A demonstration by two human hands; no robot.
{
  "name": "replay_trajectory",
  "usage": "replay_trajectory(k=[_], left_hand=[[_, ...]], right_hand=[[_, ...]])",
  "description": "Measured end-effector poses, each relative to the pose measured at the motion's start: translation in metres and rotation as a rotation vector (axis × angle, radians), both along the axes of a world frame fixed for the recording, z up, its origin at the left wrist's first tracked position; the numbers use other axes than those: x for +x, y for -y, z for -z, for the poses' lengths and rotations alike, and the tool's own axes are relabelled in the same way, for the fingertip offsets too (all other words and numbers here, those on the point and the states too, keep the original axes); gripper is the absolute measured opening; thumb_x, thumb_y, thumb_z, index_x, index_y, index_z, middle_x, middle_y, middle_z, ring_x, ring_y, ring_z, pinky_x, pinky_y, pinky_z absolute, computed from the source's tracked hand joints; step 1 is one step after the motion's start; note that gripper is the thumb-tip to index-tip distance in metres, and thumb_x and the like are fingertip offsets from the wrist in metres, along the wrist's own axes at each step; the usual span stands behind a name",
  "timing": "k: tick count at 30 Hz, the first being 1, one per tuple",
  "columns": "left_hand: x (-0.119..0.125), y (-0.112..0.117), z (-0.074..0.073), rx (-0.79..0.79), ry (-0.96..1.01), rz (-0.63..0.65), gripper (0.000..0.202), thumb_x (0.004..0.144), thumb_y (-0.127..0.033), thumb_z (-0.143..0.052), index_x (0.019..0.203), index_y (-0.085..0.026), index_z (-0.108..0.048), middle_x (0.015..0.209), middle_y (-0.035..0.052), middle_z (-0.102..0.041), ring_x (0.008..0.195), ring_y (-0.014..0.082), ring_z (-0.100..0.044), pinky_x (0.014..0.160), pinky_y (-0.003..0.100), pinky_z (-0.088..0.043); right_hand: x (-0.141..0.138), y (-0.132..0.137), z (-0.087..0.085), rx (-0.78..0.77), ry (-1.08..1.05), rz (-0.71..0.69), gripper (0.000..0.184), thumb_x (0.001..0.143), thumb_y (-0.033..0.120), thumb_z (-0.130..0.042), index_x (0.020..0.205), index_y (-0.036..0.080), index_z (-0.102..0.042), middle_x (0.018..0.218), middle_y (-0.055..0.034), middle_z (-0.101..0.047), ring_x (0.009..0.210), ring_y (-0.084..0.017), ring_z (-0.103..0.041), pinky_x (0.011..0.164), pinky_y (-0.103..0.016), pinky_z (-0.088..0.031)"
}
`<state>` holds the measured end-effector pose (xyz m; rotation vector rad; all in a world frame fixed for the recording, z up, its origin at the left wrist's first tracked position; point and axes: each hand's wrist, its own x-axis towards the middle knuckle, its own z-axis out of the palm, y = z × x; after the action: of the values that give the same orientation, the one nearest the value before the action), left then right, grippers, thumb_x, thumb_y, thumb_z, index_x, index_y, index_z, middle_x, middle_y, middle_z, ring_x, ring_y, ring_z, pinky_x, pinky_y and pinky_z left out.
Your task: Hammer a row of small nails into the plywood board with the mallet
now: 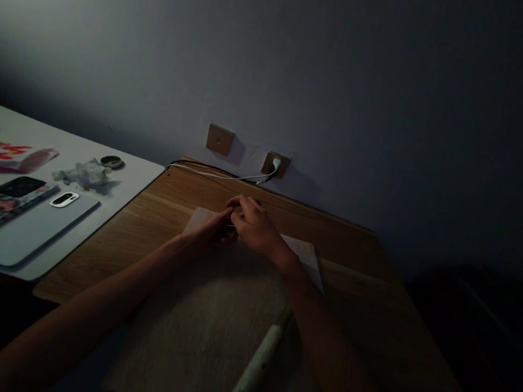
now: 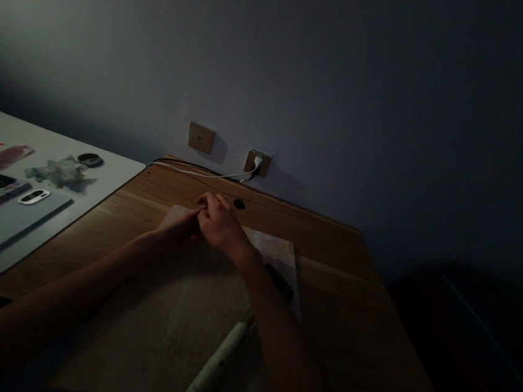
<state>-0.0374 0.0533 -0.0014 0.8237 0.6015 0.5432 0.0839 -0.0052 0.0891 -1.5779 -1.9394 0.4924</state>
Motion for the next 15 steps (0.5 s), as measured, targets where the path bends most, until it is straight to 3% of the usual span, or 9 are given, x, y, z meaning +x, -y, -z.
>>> replay_trajectory(k=[3,9,15], left_hand=[[0.002,0.008,-0.005,0.261,-0.123,-0.013,0.043,0.092,-0.053,-0.060,0.069,-0.018,-0.056,0.052,-0.0036,-0.043,0.041,0.0074,-0.033,0.039,0.020,-0.019],[0.012,0.042,-0.022,1.072,-0.306,0.130,0.029,0.093,-0.034,-0.065,0.068,-0.020,-0.062,0.065,0.0010,-0.057,0.057,0.0131,-0.047,0.060,0.024,-0.034],[0.015,0.054,-0.007,1.571,-0.406,0.336,0.020,0.099,-0.023,-0.049,0.082,-0.020,-0.058,0.082,0.0063,-0.058,0.072,0.0203,-0.053,0.076,0.031,-0.043]], right_hand=[[0.013,0.021,-0.003,0.006,-0.067,0.042,0.021,0.091,0.015,-0.049,0.108,0.020,-0.062,0.116,-0.0071,-0.065,0.096,-0.017,-0.067,0.086,-0.030,-0.053],[0.046,0.084,0.016,0.081,-0.227,0.153,0.019,0.092,0.020,-0.053,0.108,0.021,-0.063,0.116,-0.0067,-0.060,0.077,-0.013,-0.070,0.074,-0.030,-0.058],[0.077,0.156,0.054,0.309,-0.072,0.418,0.016,0.097,0.026,-0.052,0.103,0.024,-0.066,0.115,-0.0098,-0.060,0.107,-0.024,-0.064,0.086,-0.039,-0.057]])
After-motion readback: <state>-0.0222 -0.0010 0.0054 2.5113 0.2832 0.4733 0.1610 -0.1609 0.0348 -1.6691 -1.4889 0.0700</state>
